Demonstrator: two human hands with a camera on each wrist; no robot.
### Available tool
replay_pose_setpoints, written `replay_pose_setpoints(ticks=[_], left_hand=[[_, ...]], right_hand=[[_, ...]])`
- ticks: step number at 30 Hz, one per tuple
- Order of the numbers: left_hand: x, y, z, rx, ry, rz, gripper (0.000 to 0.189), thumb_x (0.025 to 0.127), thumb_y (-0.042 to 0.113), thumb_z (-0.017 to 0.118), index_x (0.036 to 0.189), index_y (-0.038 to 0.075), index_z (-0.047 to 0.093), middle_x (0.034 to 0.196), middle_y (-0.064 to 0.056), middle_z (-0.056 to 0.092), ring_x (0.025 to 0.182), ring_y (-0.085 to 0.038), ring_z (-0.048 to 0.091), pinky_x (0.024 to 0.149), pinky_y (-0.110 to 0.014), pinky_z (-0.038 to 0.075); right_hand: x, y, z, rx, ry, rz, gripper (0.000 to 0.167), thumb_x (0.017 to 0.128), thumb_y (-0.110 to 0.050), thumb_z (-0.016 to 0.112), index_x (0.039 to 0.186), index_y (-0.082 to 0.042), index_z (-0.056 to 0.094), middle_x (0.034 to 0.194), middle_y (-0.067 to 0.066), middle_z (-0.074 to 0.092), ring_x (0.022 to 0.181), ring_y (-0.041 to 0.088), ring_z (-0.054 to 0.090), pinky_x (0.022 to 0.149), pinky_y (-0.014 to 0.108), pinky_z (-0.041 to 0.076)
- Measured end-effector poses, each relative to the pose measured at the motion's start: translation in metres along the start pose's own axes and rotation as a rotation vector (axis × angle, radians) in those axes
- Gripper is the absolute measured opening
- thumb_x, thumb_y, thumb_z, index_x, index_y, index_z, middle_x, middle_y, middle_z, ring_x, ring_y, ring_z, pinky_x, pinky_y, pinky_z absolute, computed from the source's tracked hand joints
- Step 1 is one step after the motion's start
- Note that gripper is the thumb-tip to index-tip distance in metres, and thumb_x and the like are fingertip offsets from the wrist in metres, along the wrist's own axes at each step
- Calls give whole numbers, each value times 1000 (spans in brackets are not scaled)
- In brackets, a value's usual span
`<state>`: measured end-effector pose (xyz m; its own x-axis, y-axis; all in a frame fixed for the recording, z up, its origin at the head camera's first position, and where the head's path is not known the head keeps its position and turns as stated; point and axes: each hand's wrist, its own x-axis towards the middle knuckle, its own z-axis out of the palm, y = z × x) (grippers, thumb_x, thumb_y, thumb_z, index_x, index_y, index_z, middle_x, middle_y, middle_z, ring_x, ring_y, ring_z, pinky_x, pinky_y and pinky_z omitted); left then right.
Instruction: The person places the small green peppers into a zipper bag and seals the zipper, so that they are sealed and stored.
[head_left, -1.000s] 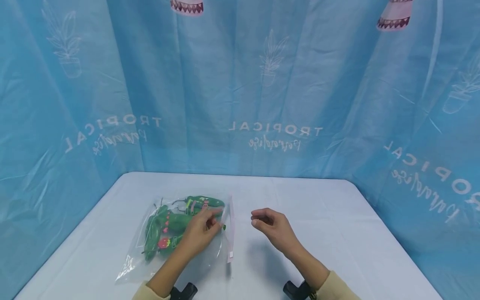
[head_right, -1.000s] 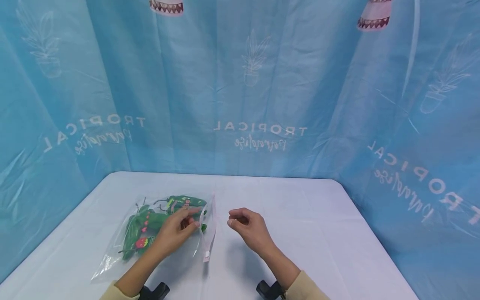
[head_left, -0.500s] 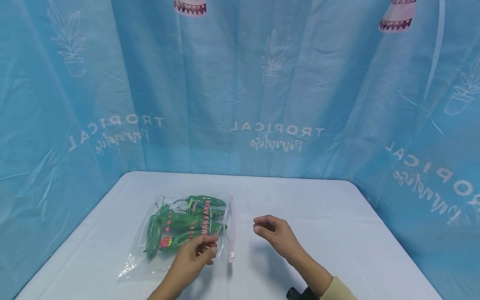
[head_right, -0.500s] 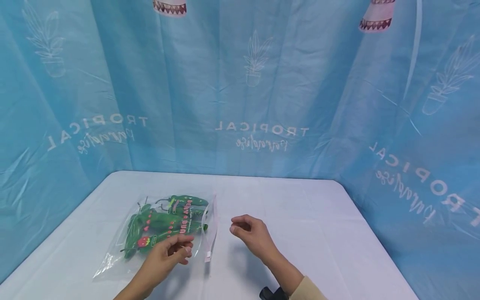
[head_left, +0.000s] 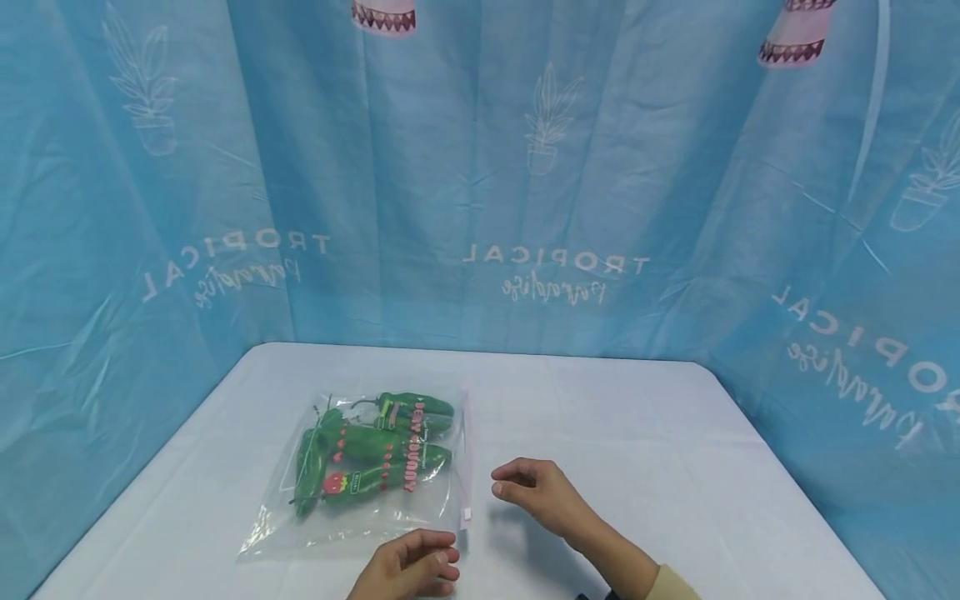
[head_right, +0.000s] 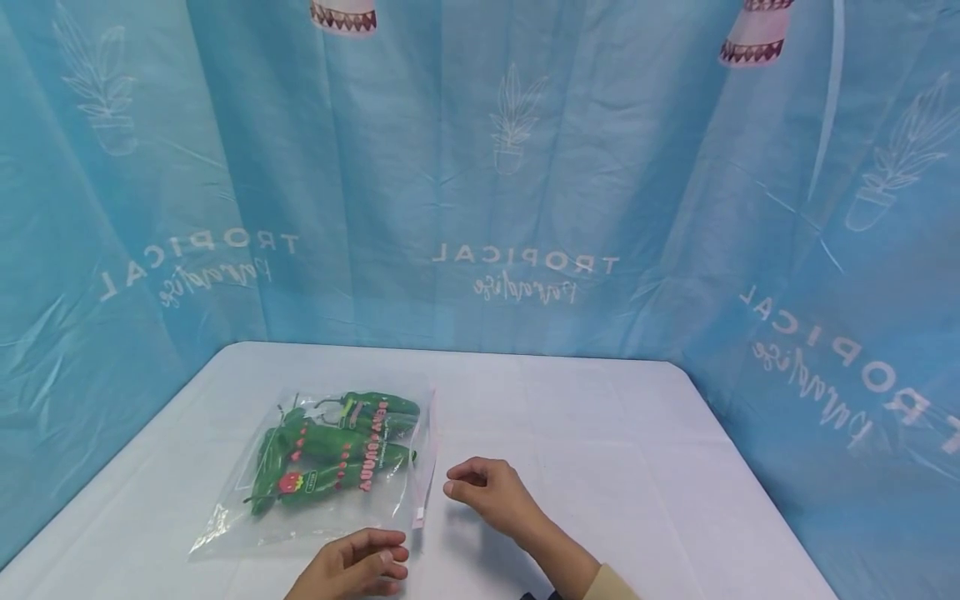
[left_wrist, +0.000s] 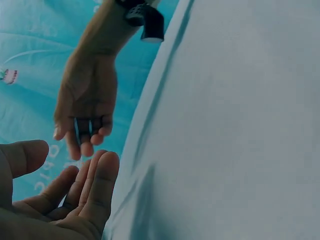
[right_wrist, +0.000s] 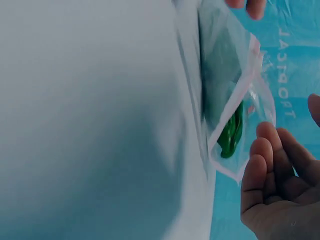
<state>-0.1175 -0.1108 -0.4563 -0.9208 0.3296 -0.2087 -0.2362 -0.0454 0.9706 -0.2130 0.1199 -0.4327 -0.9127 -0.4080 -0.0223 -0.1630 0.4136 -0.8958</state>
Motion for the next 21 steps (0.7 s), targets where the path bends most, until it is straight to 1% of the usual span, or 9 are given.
replay_pose_setpoints(ticks=[3, 6, 9, 11, 15, 18, 21], left_hand=[[1, -10, 3, -44, -28, -34, 56, 92, 32, 58, 125, -12, 49, 102, -7, 68, 91, -21, 68, 81, -35, 55], [2, -18, 6, -81, -35, -51, 52, 91, 29, 57, 123, -12, 52, 101, -6, 70, 91, -19, 69, 80, -33, 55], [3, -22, 7, -99, -40, -56, 49, 91, 26, 56, 123, -12, 52, 101, -8, 70, 91, -19, 69, 79, -32, 55], [3, -23, 8, -103, -46, -57, 49, 91, 25, 55, 122, -13, 52, 102, -10, 71, 91, -19, 69, 79, -32, 55], [3, -23, 8, -94, -55, -56, 50, 91, 24, 55, 123, -15, 51, 105, -14, 70, 93, -20, 70, 79, -32, 55], [4, -21, 9, -90, -57, -72, 51, 92, 24, 54, 124, -15, 49, 107, -16, 69, 93, -21, 70, 80, -33, 55], [5, -20, 10, -94, -59, -84, 52, 92, 24, 54, 125, -16, 48, 108, -17, 69, 94, -22, 70, 80, -33, 55]], right_hand=[[-1, 1, 7, -17, -39, 8, 35, 86, -37, 66, 104, -8, 70, 99, 0, 70, 92, 13, 62, 77, 32, 51], [-2, 3, 14, -33, -76, 27, 27, 84, -34, 67, 99, -11, 72, 93, -2, 70, 87, 13, 62, 74, 31, 50], [-3, 5, 18, -54, -101, 37, 21, 83, -33, 68, 92, -15, 73, 86, -4, 70, 81, 11, 61, 70, 29, 48], [-3, 5, 20, -64, -112, 33, 19, 83, -33, 68, 89, -15, 73, 82, -3, 70, 77, 10, 59, 67, 28, 47], [-3, 6, 25, -58, -140, 29, 19, 82, -30, 70, 86, -12, 73, 77, 2, 70, 69, 12, 60, 59, 27, 47], [-3, 5, 29, -46, -162, 41, 18, 81, -27, 70, 84, -9, 72, 75, 7, 70, 67, 14, 61, 58, 26, 49], [-2, 5, 34, -64, -169, 55, 17, 81, -27, 71, 81, -10, 72, 72, 7, 70, 65, 12, 59, 56, 24, 47]])
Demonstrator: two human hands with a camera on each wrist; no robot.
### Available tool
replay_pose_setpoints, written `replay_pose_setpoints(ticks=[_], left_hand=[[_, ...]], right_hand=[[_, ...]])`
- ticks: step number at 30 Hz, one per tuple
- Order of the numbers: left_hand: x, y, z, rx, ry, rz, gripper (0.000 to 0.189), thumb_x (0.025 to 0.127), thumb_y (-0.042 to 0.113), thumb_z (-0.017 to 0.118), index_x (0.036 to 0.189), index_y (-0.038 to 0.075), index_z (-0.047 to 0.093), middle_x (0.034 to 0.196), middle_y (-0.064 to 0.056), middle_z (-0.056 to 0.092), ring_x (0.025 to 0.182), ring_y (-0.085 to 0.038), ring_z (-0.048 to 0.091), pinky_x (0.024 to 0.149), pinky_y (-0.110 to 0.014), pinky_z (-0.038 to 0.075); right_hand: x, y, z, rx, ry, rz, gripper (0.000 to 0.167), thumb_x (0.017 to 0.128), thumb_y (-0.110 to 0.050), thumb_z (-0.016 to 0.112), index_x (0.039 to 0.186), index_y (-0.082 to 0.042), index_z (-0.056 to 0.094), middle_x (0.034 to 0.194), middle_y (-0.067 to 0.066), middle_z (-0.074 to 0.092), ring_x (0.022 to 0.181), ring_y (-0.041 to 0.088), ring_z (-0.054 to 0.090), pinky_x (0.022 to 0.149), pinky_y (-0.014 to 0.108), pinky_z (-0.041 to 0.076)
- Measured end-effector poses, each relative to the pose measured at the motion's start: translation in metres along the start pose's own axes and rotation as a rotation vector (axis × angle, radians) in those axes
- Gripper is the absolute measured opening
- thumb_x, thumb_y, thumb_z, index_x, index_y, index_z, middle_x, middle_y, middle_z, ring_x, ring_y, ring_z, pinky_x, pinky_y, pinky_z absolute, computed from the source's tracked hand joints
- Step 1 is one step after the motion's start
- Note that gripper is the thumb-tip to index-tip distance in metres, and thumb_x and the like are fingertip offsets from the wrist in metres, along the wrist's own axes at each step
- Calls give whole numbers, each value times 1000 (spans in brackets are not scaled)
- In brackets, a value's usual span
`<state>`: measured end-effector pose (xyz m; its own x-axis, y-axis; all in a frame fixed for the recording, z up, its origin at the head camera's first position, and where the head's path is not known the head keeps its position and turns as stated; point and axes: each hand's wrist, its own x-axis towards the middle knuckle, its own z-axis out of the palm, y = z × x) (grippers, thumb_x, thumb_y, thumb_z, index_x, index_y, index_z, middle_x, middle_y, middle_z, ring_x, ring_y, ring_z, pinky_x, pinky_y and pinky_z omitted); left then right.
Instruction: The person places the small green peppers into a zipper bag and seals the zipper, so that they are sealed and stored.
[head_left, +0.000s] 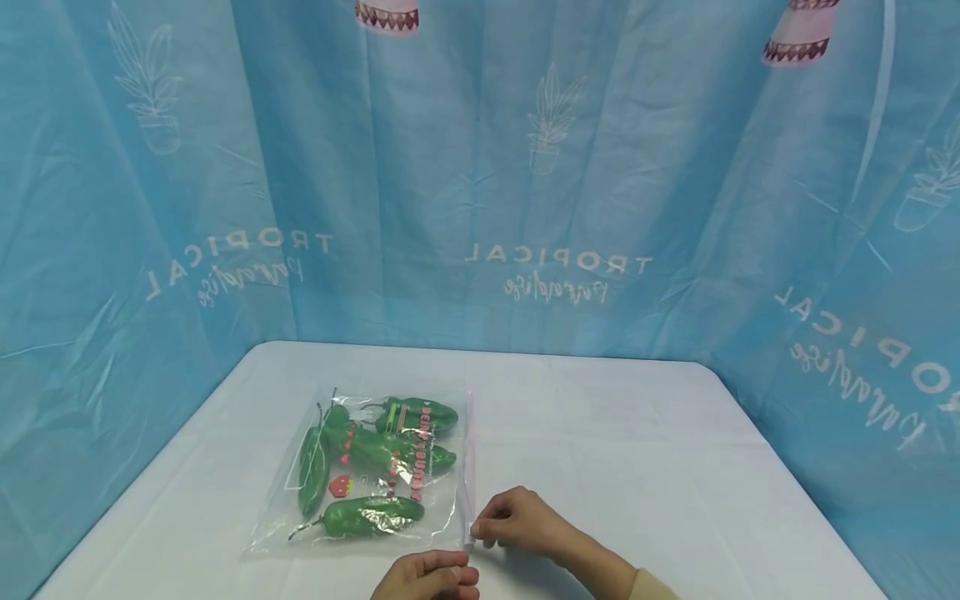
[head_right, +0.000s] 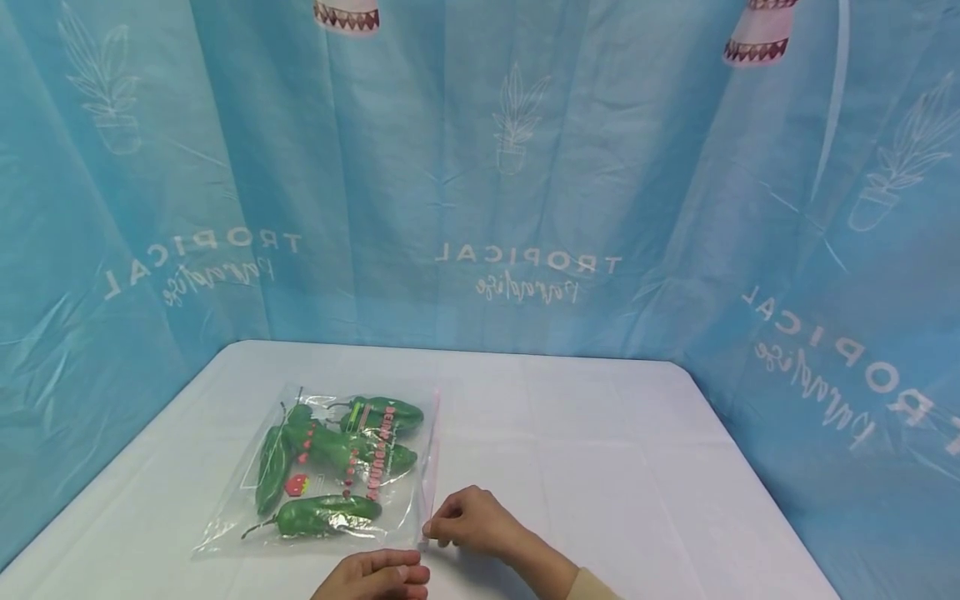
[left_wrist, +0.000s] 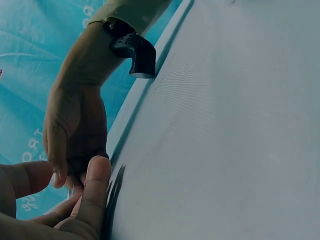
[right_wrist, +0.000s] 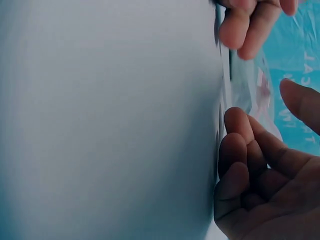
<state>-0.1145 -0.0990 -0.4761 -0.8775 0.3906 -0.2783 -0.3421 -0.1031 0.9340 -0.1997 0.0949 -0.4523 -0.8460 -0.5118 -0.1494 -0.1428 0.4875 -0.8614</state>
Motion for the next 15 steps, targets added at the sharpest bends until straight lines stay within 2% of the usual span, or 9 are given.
replay_pose_setpoints(ticks=[10, 15], left_hand=[[6, -2, 0, -135, -37, 21, 53, 92, 15, 55, 128, -21, 41, 113, -24, 65, 97, -24, 68, 84, -36, 54], [6, -3, 1, -182, -26, 29, 54, 91, 14, 58, 129, -20, 40, 112, -22, 66, 96, -23, 68, 85, -35, 54]], right_hand=[[5, 0, 7, -56, 22, 12, 18, 80, -27, 71, 73, -11, 71, 65, 4, 67, 57, 10, 50, 50, 23, 40], [6, -1, 9, -46, 36, 27, 18, 79, -26, 71, 71, -10, 69, 63, 0, 63, 56, 10, 47, 49, 24, 37]])
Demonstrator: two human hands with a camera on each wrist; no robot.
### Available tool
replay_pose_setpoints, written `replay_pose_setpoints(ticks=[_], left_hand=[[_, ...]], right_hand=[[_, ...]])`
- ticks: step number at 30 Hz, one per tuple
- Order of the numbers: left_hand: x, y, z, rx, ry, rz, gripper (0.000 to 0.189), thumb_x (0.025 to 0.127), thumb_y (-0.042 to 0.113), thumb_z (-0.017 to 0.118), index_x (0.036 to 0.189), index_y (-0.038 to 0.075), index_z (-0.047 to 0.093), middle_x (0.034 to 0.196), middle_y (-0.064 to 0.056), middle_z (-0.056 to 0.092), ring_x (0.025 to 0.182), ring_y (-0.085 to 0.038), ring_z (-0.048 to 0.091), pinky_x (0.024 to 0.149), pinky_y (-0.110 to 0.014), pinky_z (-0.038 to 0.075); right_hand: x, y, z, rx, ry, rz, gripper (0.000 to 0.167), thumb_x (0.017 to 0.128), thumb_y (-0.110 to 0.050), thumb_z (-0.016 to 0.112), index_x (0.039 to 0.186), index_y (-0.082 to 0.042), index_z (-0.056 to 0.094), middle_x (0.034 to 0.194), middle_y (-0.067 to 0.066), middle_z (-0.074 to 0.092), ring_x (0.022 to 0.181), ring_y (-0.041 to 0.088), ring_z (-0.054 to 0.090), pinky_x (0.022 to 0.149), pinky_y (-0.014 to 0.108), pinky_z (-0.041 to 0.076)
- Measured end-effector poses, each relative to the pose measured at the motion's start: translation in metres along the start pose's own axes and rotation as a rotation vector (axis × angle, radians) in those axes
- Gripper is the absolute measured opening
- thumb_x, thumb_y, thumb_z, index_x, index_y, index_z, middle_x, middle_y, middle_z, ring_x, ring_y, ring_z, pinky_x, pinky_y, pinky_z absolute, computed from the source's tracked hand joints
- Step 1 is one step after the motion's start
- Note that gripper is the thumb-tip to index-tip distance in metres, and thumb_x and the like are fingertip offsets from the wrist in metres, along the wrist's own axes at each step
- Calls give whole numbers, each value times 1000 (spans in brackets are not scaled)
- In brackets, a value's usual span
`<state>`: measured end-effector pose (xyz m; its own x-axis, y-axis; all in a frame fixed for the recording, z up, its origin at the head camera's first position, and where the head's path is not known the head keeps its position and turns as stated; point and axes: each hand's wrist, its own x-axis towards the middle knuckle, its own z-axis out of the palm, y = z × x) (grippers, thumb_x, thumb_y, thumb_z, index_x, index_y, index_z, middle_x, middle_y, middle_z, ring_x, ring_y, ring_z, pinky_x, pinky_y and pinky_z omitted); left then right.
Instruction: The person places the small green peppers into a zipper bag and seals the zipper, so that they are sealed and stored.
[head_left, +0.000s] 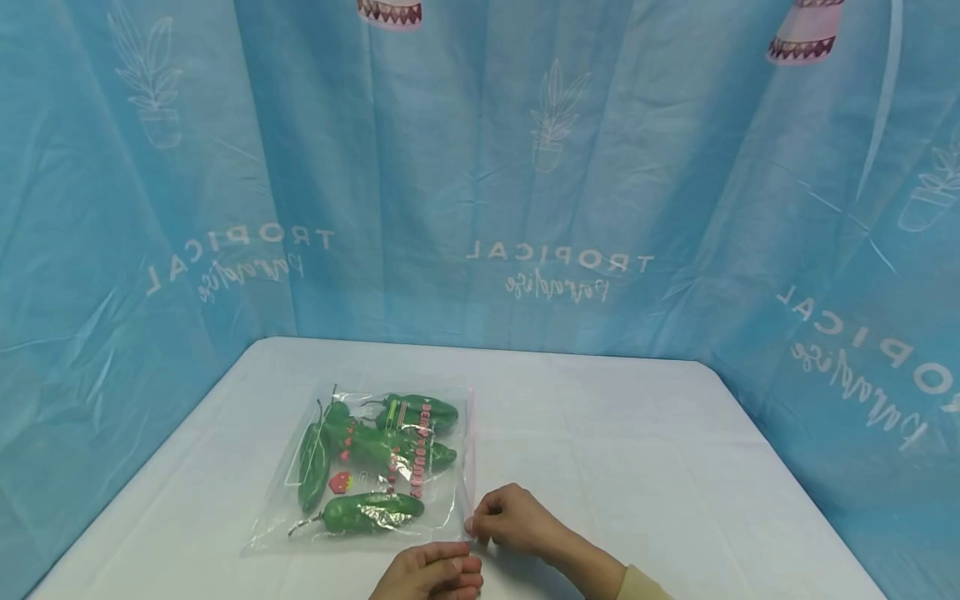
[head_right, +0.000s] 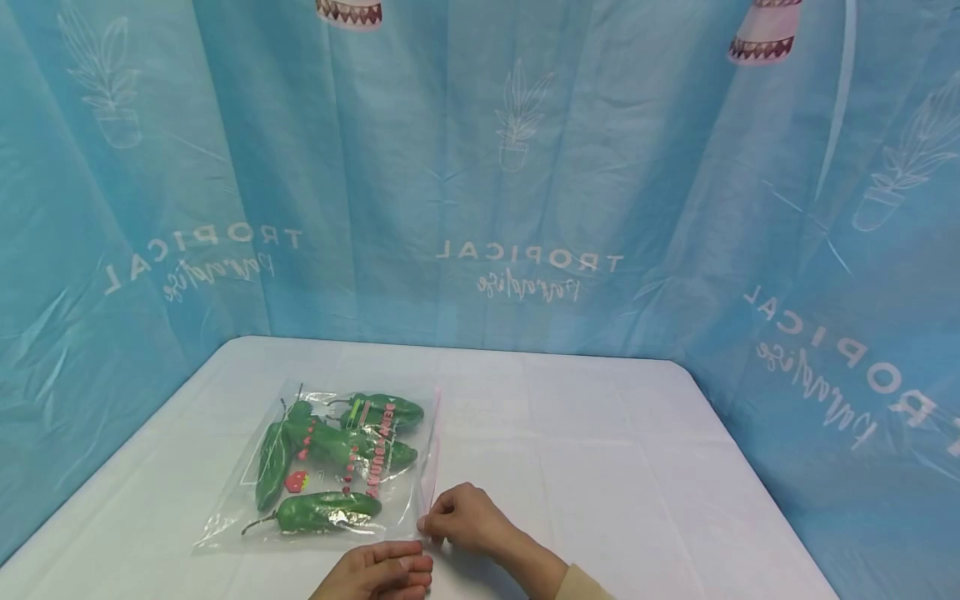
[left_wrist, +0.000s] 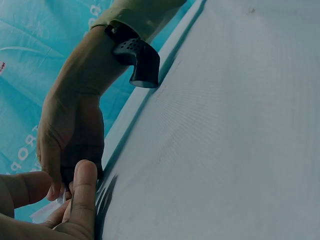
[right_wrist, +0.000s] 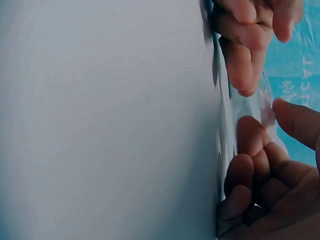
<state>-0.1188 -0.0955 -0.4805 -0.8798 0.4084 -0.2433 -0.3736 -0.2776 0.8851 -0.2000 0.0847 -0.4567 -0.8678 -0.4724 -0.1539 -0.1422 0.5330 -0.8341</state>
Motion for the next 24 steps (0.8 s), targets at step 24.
replay_pose_setpoints(ticks=[24], left_hand=[[8, 4, 9, -83, 172, 11, 49, 90, 28, 63, 117, -13, 58, 87, -3, 73, 79, -10, 70, 77, -27, 56]], right_hand=[[2, -6, 3, 294, -33, 9, 21, 80, -25, 70, 80, -4, 69, 70, -5, 64, 69, 11, 53, 63, 27, 40]])
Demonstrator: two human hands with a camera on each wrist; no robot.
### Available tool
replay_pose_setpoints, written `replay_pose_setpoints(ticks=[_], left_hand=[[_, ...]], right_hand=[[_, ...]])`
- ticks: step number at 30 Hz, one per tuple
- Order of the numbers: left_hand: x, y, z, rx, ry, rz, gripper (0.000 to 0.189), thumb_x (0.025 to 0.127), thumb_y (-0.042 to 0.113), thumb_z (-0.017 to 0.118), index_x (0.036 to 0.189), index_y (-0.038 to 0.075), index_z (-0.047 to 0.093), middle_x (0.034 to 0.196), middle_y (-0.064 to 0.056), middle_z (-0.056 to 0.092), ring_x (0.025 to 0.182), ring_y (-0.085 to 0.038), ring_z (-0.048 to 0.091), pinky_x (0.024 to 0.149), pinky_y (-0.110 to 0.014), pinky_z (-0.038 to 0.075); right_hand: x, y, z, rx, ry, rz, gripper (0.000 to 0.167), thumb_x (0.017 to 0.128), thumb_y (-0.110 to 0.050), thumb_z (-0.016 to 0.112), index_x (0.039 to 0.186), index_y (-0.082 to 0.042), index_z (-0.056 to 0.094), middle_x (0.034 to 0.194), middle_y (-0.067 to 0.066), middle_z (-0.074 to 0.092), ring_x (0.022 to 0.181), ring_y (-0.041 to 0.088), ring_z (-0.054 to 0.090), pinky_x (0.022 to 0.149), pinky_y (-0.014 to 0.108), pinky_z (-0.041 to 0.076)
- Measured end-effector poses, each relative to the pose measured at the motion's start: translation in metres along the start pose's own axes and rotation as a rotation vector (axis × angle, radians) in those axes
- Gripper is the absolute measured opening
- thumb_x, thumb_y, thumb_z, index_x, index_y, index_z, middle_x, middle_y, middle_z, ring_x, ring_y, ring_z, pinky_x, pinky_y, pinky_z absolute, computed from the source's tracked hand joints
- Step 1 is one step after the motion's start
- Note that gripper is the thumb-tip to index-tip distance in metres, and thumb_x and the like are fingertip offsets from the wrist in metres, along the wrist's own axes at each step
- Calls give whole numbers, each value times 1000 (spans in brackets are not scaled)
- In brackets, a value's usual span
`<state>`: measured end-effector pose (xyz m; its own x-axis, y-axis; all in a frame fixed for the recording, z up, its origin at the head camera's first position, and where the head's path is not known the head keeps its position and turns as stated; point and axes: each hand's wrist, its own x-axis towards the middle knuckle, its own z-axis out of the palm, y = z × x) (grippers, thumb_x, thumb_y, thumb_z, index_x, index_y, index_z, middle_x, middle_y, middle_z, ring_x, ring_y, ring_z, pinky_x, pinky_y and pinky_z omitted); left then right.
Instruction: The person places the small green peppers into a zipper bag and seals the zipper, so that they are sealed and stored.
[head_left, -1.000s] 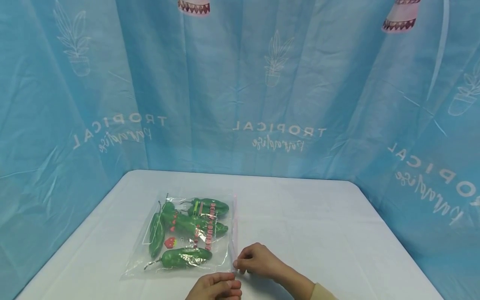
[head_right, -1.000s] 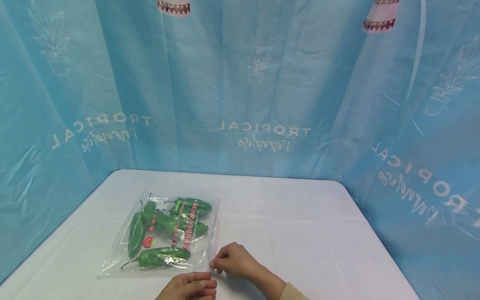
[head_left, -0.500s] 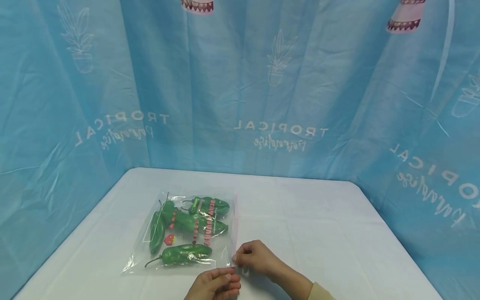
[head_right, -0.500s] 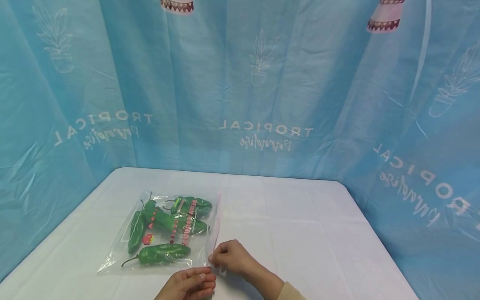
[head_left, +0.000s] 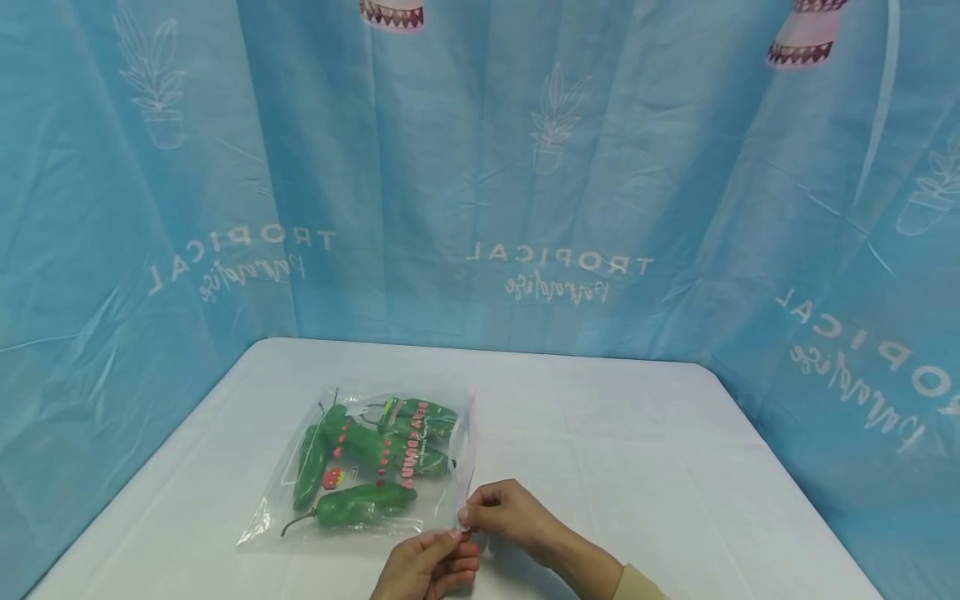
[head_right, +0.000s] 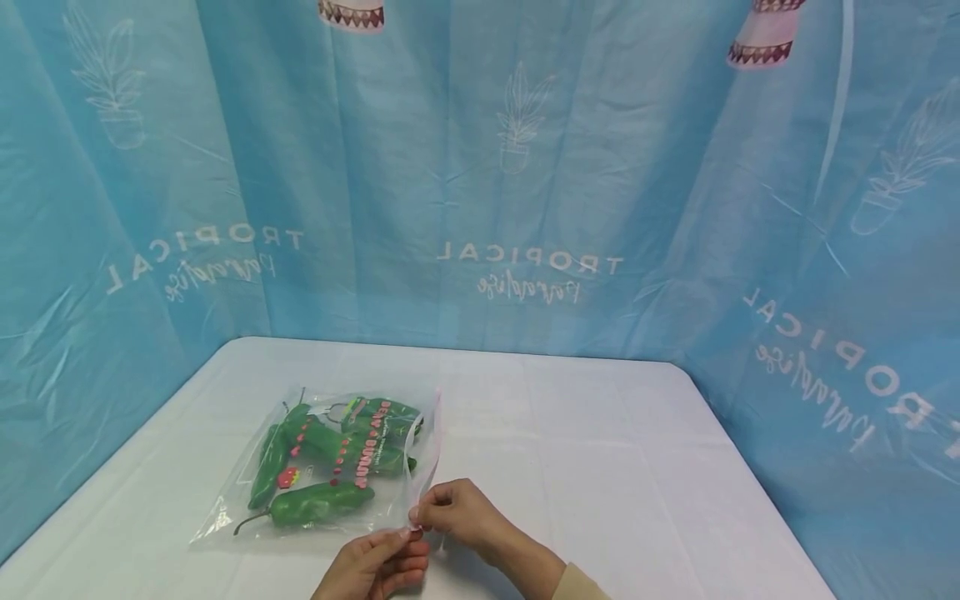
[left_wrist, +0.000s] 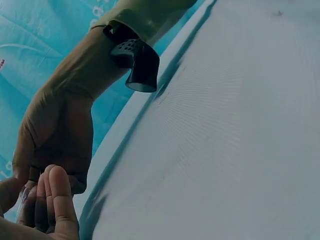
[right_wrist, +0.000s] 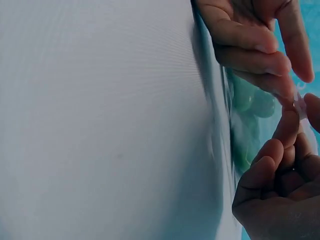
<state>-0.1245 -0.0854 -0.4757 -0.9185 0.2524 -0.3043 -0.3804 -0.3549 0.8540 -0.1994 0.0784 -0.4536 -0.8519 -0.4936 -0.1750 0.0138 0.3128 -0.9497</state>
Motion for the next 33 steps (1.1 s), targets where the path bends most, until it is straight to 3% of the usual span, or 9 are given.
replay_pose_setpoints(ticks=[9, 14, 26, 33], left_hand=[[0, 3, 0, -24, 19, 20, 38, 89, 26, 64, 107, -8, 64, 80, -1, 72, 73, -9, 69, 72, -26, 56], [3, 2, 2, -19, 44, 43, 34, 89, 24, 64, 104, -7, 65, 75, 1, 71, 68, -8, 68, 67, -24, 56], [7, -4, 14, 75, 260, 125, 21, 88, 14, 57, 84, -3, 67, 58, 5, 60, 52, -5, 57, 53, -20, 50], [1, -4, 19, 105, 299, 120, 19, 86, 14, 56, 80, -1, 66, 56, 5, 60, 50, -5, 57, 53, -20, 50]], right_hand=[[0, 6, 6, 47, -4, -11, 31, 82, -24, 69, 83, 7, 68, 69, -7, 62, 68, 9, 52, 60, 24, 39], [0, 6, 9, 102, -5, -18, 28, 85, -22, 66, 82, 6, 66, 67, -6, 56, 65, 9, 47, 58, 22, 37], [3, 4, 17, 122, 68, -9, 20, 85, -18, 63, 70, -5, 60, 56, -7, 42, 54, 8, 36, 49, 21, 30], [25, -1, 7, 83, 144, -8, 19, 83, -15, 63, 70, -2, 61, 54, -7, 44, 51, 7, 35, 46, 21, 28]])
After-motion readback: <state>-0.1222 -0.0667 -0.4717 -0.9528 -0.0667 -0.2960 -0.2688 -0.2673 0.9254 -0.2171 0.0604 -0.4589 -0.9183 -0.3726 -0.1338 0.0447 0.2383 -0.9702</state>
